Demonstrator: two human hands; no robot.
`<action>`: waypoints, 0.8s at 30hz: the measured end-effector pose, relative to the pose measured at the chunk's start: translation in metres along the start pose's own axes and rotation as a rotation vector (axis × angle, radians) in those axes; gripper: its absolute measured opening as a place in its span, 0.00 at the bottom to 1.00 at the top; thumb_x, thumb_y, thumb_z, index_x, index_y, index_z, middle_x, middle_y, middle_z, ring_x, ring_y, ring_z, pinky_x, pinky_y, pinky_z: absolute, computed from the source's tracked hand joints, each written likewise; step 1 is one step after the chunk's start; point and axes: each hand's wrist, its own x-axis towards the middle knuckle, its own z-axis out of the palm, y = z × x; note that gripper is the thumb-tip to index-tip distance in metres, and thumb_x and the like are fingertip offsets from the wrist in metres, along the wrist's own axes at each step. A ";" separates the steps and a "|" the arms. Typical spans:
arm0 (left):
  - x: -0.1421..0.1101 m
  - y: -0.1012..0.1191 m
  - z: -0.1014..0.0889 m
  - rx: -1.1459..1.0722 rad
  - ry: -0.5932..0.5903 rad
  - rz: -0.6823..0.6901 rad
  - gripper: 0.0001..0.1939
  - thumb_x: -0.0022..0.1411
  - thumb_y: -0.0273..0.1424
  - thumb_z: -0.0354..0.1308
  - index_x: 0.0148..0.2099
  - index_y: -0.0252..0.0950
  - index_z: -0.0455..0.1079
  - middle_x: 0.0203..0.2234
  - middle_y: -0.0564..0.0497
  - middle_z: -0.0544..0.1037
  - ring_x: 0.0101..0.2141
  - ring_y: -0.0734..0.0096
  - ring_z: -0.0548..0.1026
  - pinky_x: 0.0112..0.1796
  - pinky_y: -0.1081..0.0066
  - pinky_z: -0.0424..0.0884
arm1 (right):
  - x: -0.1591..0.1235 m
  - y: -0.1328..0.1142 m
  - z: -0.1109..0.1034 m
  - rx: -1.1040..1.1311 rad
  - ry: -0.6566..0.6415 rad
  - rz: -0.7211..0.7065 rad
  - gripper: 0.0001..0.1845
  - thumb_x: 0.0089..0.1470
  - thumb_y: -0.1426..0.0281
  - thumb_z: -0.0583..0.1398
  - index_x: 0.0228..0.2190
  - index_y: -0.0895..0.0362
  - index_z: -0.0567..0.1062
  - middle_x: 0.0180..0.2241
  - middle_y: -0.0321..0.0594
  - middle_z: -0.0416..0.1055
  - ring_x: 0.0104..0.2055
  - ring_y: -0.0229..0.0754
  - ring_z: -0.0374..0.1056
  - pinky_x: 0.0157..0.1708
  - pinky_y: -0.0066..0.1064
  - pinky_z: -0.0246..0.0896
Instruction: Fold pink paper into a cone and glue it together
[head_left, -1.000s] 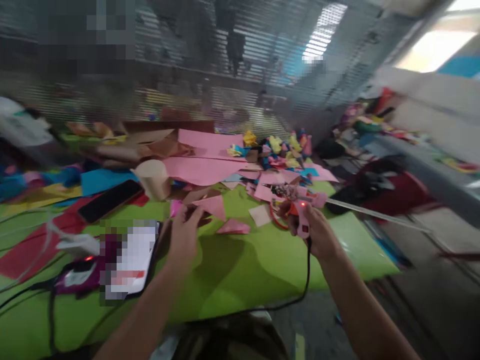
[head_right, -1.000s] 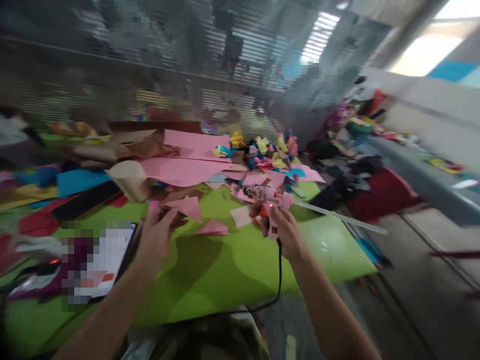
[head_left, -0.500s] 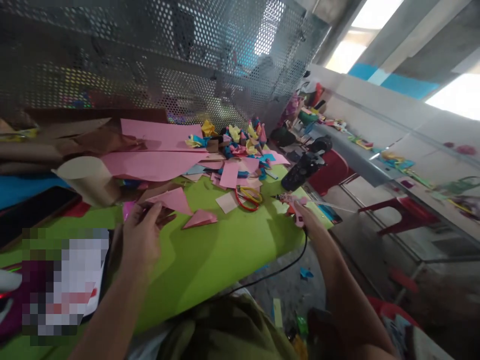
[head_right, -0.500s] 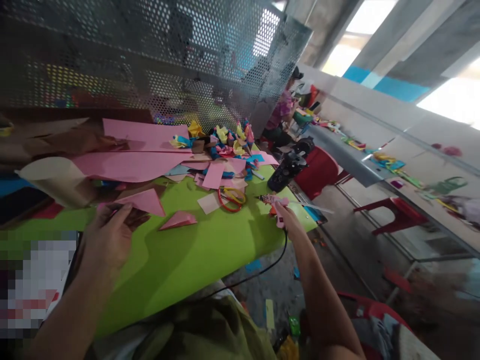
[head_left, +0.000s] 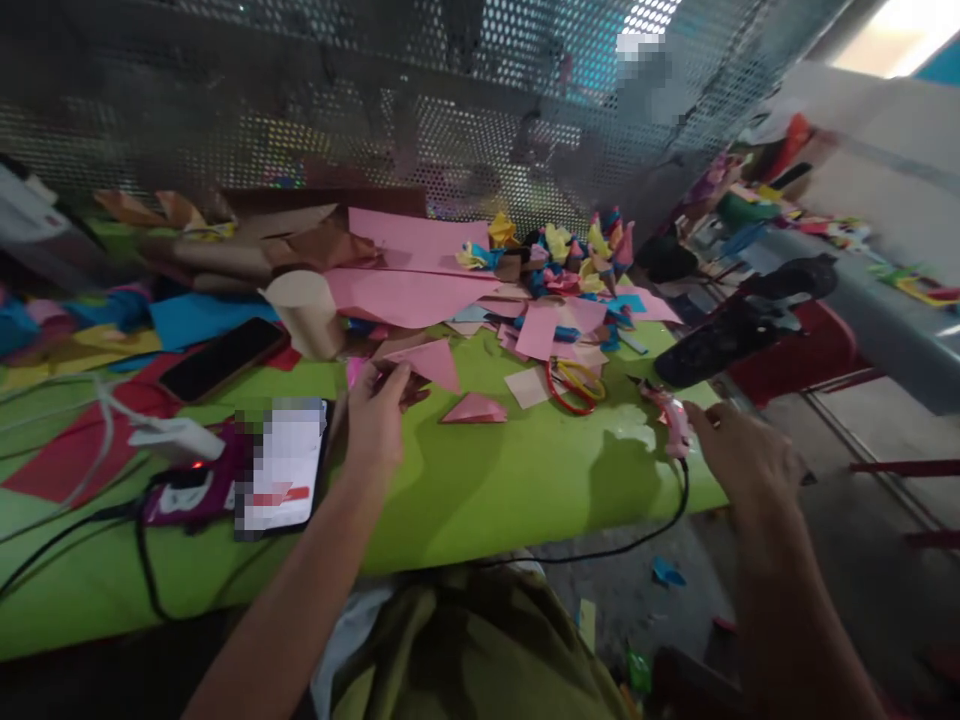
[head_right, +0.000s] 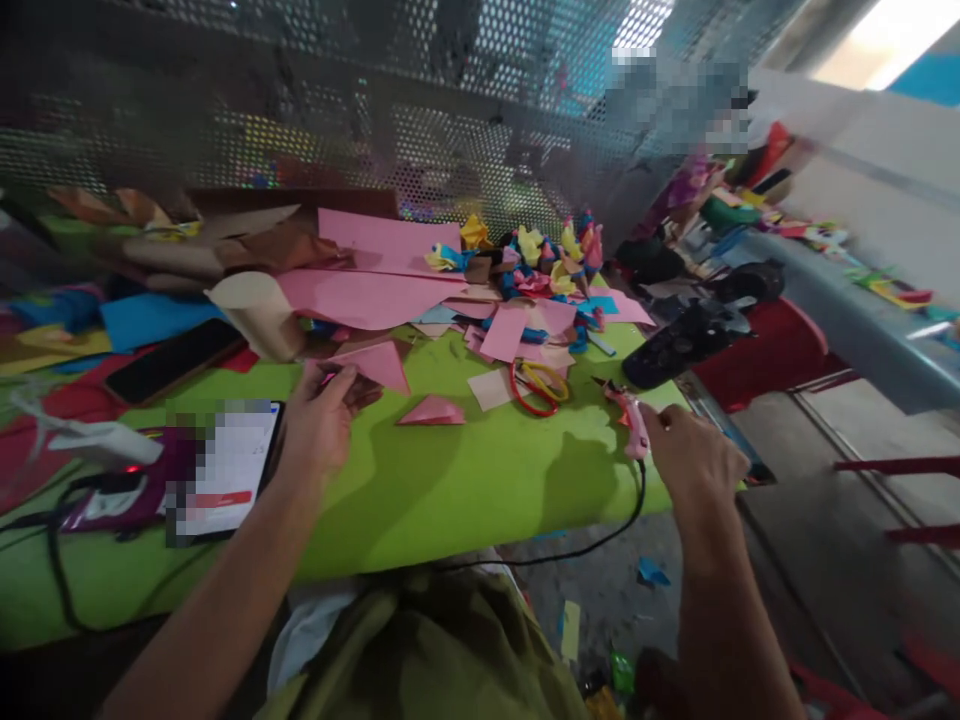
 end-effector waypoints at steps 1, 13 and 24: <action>-0.001 0.000 0.000 0.005 0.001 -0.002 0.16 0.45 0.34 0.68 0.34 0.39 0.66 0.26 0.55 0.79 0.28 0.69 0.80 0.31 0.69 0.76 | -0.004 -0.013 -0.005 0.002 0.045 -0.014 0.27 0.58 0.47 0.54 0.29 0.54 0.80 0.31 0.58 0.76 0.32 0.58 0.72 0.27 0.41 0.54; -0.002 0.000 -0.002 -0.018 0.041 0.027 0.18 0.45 0.35 0.69 0.37 0.38 0.67 0.30 0.54 0.79 0.31 0.69 0.80 0.35 0.68 0.76 | -0.022 -0.212 0.043 0.487 -0.453 -0.977 0.15 0.57 0.72 0.60 0.46 0.53 0.79 0.40 0.44 0.72 0.42 0.46 0.70 0.42 0.34 0.62; -0.004 0.000 -0.001 0.093 0.076 0.023 0.12 0.48 0.33 0.67 0.30 0.36 0.67 0.24 0.55 0.76 0.27 0.75 0.76 0.27 0.76 0.67 | -0.022 -0.199 0.058 0.746 -0.626 -0.682 0.09 0.43 0.71 0.66 0.30 0.55 0.74 0.26 0.33 0.71 0.28 0.40 0.64 0.28 0.29 0.53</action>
